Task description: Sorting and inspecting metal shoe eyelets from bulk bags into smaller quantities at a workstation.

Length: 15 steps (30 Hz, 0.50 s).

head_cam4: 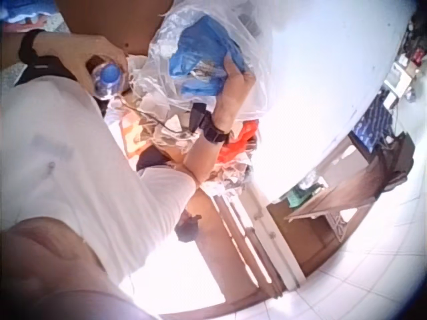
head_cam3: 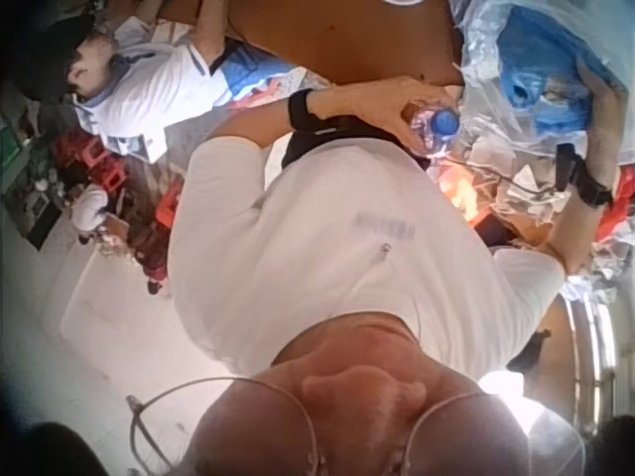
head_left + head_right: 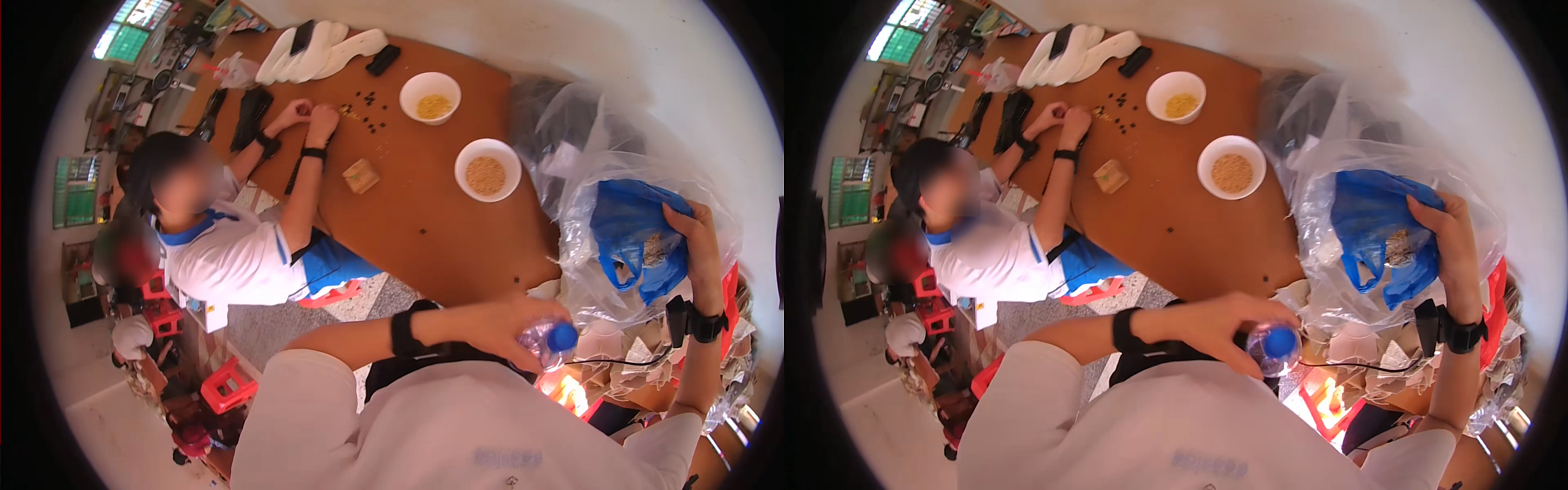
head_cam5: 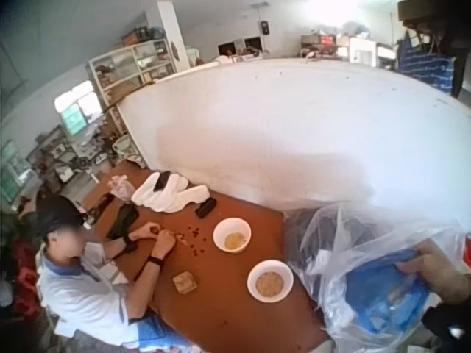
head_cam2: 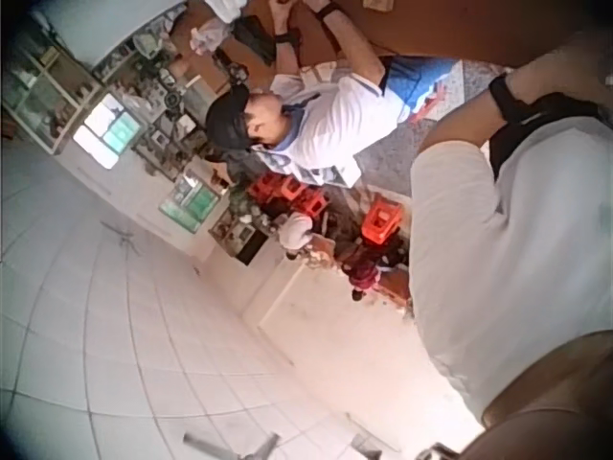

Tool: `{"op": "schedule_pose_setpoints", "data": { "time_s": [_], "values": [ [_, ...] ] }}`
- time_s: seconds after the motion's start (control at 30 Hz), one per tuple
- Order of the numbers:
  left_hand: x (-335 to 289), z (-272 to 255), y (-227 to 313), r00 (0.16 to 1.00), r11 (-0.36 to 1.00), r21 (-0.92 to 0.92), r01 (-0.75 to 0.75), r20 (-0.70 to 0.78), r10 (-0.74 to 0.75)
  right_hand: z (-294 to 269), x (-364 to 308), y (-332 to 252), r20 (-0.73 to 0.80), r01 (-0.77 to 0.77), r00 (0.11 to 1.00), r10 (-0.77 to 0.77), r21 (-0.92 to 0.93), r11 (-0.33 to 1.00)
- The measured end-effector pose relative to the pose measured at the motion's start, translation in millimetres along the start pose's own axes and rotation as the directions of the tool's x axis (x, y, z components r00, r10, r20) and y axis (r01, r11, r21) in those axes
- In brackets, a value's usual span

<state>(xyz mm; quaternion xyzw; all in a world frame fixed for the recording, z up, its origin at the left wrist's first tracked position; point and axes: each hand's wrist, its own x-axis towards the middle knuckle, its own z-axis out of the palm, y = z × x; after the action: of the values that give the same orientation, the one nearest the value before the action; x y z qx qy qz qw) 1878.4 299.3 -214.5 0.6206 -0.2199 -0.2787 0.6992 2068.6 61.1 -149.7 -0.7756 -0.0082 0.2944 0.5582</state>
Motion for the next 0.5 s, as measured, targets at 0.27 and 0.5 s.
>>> {"op": "schedule_pose_setpoints", "data": {
  "time_s": [0.27,0.5],
  "values": [
    [-135.7,-104.2,49.8,0.589,0.946,-0.111,-0.305,-0.802,0.096,14.2,-38.0,11.8,-0.111,0.103,0.988,-0.111,-0.074,0.992],
    [-163.6,-204.1,25.1,0.333,0.914,0.034,-0.404,-0.925,0.181,15.3,-91.2,6.9,-0.340,0.177,0.920,-0.193,-0.080,0.981]
  ]
}}
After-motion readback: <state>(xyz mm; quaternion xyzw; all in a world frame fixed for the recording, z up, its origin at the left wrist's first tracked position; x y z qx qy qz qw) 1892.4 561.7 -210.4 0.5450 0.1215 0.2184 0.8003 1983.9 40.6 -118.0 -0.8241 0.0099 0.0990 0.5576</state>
